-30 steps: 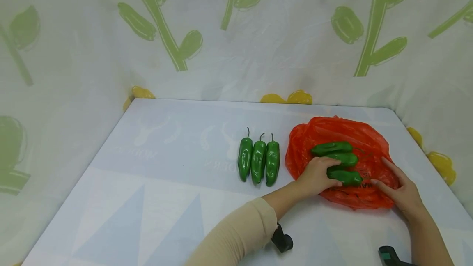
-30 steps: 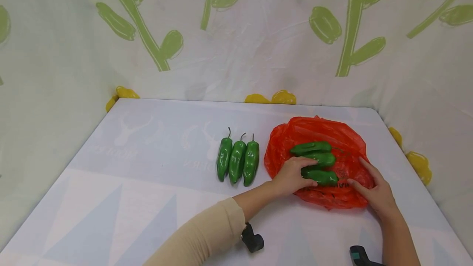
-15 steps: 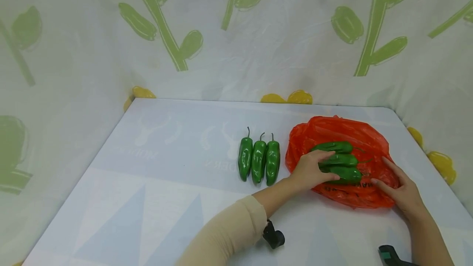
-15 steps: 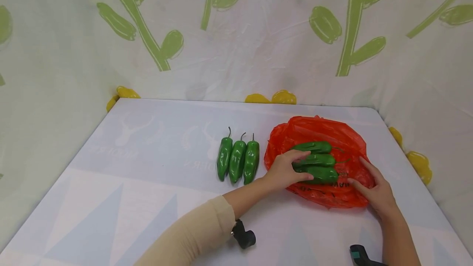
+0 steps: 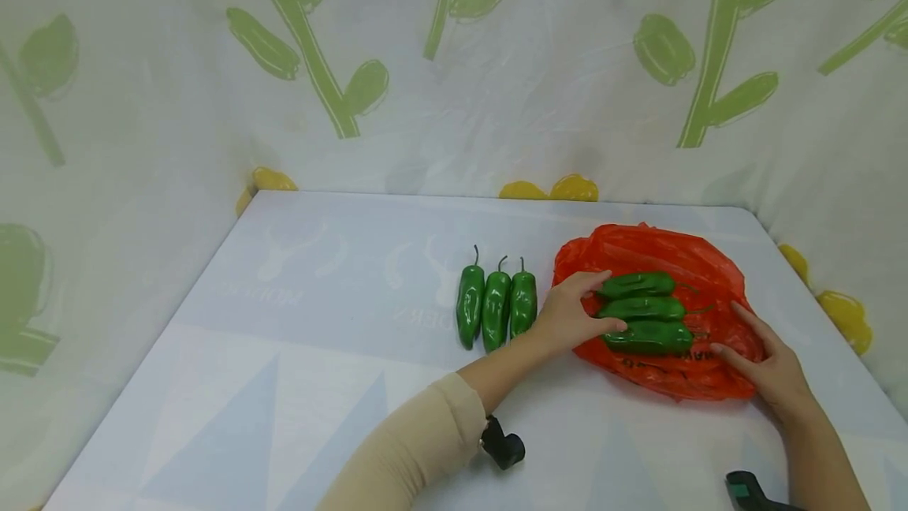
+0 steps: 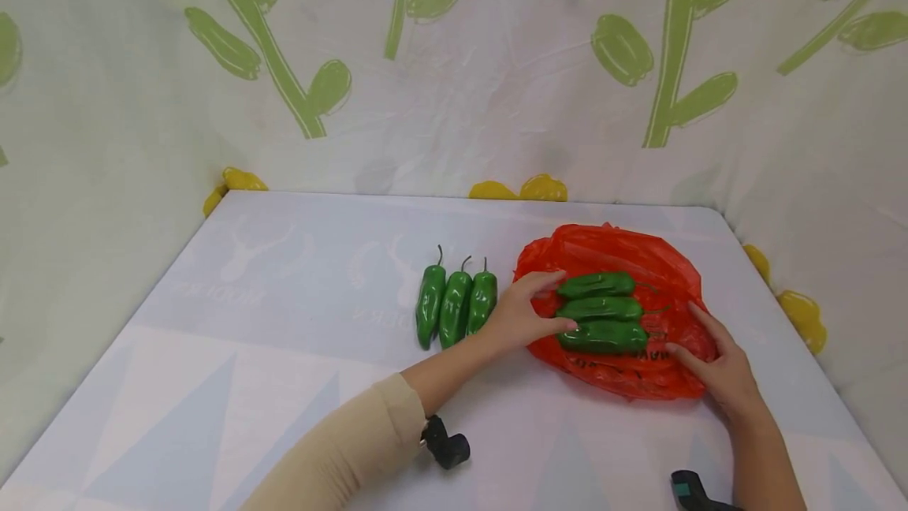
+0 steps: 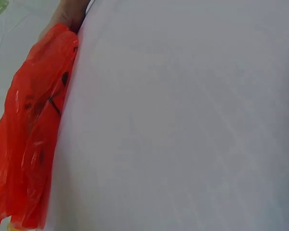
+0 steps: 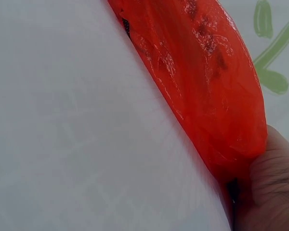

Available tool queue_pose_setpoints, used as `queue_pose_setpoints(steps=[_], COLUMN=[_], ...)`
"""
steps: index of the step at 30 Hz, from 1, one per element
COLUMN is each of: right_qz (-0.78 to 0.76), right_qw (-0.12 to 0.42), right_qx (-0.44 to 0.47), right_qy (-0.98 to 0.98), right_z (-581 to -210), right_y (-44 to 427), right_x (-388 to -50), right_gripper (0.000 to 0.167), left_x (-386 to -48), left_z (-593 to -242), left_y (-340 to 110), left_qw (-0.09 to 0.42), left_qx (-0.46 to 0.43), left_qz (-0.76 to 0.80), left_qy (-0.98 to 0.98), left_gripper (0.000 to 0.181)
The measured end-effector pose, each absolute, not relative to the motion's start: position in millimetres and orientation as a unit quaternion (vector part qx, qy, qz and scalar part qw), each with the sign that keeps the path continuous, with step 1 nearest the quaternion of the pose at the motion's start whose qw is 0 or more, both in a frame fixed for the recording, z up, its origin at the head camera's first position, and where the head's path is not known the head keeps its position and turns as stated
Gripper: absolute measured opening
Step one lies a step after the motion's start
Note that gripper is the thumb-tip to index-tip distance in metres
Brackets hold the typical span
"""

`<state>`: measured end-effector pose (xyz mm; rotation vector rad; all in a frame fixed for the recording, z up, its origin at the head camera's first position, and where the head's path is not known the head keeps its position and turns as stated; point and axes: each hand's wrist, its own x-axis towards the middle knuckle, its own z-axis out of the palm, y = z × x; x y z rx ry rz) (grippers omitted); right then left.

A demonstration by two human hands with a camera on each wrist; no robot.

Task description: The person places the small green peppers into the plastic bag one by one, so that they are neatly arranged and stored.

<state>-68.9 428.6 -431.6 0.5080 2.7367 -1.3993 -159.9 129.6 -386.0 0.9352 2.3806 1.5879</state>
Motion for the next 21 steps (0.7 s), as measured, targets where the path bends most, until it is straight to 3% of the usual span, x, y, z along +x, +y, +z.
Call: queue_pose_setpoints(steps=[12,21], right_qz=[-0.452,-0.445], right_qw=[0.002,0.010], right_qx=[0.160,0.165], right_qy=[0.878,0.880], right_z=[-433,-432], right_y=[427,428], right_x=[-68,-69], right_gripper=[0.079,0.080], left_x=[-173,-181], left_z=[-382,-377], left_y=[100,77], left_qw=[0.055,-0.003], left_qx=[0.265,0.256], left_qz=[0.549,0.576], left_qy=[0.791,0.776], left_gripper=[0.070,0.066])
